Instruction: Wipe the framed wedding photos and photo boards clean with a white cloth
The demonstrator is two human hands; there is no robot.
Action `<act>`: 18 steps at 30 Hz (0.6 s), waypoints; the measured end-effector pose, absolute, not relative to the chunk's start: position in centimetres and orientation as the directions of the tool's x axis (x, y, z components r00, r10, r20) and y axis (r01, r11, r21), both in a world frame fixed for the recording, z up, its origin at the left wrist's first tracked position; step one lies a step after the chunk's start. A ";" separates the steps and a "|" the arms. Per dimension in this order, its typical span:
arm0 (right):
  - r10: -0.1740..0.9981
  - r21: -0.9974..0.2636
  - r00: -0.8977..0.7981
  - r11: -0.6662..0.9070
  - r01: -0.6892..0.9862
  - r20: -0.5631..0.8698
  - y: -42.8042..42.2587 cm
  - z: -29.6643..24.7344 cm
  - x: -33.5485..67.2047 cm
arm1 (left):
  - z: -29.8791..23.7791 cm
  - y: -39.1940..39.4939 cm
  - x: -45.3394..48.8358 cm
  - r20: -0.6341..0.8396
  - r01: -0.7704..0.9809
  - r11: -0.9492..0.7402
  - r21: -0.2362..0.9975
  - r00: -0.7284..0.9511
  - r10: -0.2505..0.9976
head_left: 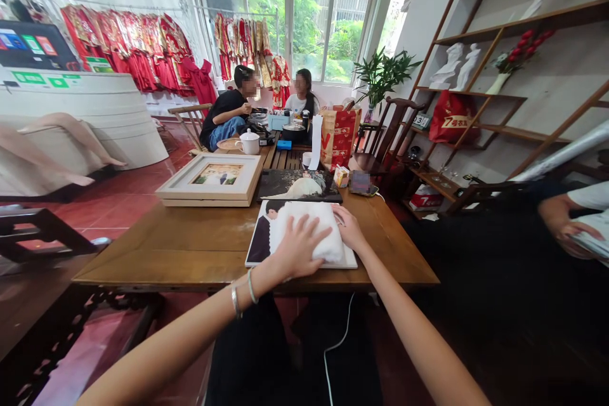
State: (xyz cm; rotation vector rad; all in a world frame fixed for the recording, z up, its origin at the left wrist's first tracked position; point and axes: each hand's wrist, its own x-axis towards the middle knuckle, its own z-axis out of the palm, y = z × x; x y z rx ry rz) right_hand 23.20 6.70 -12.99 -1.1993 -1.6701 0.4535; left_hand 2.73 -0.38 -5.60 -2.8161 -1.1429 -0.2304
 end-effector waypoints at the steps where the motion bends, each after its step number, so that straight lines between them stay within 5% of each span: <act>1: 0.867 -0.747 -0.020 0.440 0.499 0.498 6.7 -13.0 23.2 | -5.4 0.8 2.8 0.170 0.705 -0.708 -0.036 0.703 0.691; 9: 0.863 -0.725 -0.015 0.433 0.535 0.505 6.5 -12.6 23.0 | -4.8 7.8 2.8 0.181 0.726 -0.685 -0.064 0.683 0.708; 18: 0.861 -0.726 0.054 0.391 0.566 0.506 6.2 -12.4 22.5 | -4.8 1.5 0.4 0.141 0.689 -0.725 -0.018 0.719 0.680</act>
